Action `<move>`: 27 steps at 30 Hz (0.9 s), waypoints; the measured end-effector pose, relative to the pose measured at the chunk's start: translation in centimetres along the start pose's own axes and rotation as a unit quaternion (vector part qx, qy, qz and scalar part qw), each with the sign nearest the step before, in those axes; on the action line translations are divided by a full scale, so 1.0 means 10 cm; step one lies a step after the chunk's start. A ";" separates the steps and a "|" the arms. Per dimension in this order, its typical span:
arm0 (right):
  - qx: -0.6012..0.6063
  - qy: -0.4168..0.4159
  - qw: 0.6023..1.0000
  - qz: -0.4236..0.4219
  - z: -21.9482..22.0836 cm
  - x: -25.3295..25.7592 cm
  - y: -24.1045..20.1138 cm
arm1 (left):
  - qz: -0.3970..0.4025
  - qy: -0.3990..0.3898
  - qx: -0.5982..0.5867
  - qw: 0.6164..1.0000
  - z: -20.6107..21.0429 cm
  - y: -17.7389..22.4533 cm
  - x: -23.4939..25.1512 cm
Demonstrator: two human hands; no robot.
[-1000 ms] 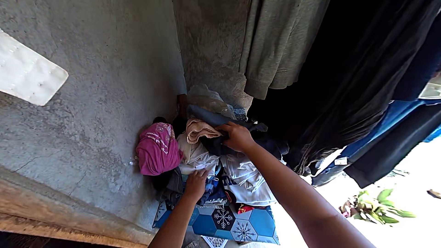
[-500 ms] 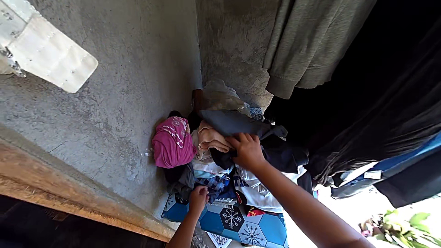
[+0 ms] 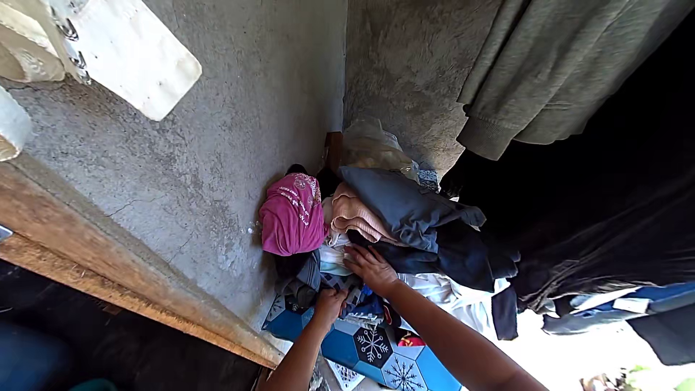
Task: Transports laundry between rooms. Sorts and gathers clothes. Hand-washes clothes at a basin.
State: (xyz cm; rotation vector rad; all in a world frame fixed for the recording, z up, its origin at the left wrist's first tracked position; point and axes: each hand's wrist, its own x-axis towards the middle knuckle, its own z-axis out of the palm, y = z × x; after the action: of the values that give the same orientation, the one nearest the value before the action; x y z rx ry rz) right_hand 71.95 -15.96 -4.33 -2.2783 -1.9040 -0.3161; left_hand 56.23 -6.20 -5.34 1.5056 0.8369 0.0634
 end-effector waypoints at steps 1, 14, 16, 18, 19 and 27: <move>0.001 -0.009 1.000 0.002 0.00 0.01 0.01 | 0.006 0.008 -0.001 1.000 0.01 -0.02 -0.03; 0.052 -0.023 0.997 -0.056 0.09 -0.14 0.12 | -0.075 0.033 -0.028 0.996 -0.01 -0.09 -0.10; 0.062 -0.107 0.992 -0.039 0.00 -0.11 0.10 | -0.110 0.052 -0.127 0.984 0.07 0.02 0.00; 0.059 -0.138 0.988 -0.033 -0.01 -0.10 0.11 | -0.132 0.062 -0.167 0.975 0.14 0.18 0.09; 0.058 -0.142 0.988 -0.033 0.00 -0.09 0.12 | -0.129 0.068 -0.169 0.975 0.19 0.27 0.12; 0.051 -0.154 0.987 0.006 0.07 -0.05 0.09 | -0.084 0.082 -0.166 0.979 0.40 0.29 -0.01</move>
State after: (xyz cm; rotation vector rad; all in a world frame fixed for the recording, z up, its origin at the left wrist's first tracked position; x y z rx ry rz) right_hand 72.80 -16.37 -5.15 -2.3818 -1.9890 0.1429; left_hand 59.48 -9.30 -3.36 1.1233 1.0295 0.1954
